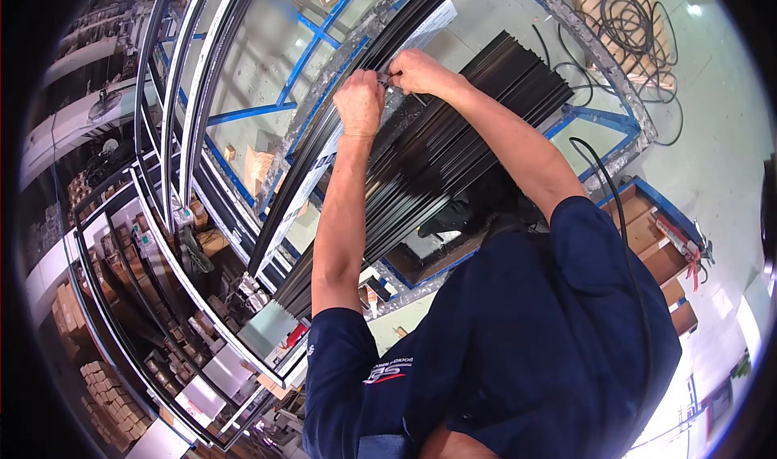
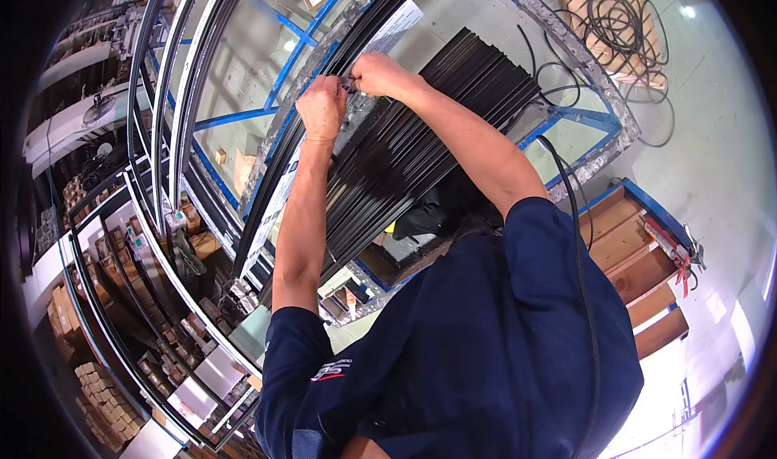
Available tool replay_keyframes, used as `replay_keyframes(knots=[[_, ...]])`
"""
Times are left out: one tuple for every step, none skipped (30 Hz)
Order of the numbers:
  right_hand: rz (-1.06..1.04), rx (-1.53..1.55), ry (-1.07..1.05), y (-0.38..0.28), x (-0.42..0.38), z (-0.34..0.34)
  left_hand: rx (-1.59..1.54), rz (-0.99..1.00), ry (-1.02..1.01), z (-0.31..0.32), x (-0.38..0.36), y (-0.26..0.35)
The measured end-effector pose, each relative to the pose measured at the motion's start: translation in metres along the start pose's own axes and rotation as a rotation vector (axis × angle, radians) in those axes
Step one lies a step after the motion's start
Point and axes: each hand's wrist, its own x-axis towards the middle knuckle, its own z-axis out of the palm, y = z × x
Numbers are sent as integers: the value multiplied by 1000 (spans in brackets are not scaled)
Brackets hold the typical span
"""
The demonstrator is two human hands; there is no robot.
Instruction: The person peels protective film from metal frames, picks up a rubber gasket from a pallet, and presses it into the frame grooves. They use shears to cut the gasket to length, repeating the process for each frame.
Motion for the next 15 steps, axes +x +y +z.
replay_keyframes(knots=[[-32,-16,16,-2,-1,-1,-1,15,3,1,0,-1],[-20,-6,19,-2,0,0,-2,31,7,1,0,-2],[-8,6,22,-1,2,1,-4,46,9,2,0,-3],[5,17,25,0,3,3,-9,51,9,2,0,-4],[11,6,32,2,4,4,-15,56,8,3,-1,-5],[18,-5,39,2,4,5,-21,60,7,3,-1,-5],[23,-16,45,2,4,6,-21,41,-2,3,-1,-6],[2,-29,61,2,4,6,-19,22,-11,4,-2,-6],[-19,-42,76,4,5,8,-17,1,-19,3,-3,-6],[-40,-54,90,5,5,10,-25,-24,-15,4,-3,-6],[-58,-60,94,6,6,11,-33,-48,-10,4,-4,-5],[-76,-65,98,7,6,13,-41,-73,-4,5,-4,-4],[-95,-72,102,8,7,14,-53,-104,11,7,-5,-4],[-97,-70,99,8,8,15,-64,-136,26,9,-7,-4],[-101,-69,95,9,9,17,-74,-167,42,9,-7,-2]])
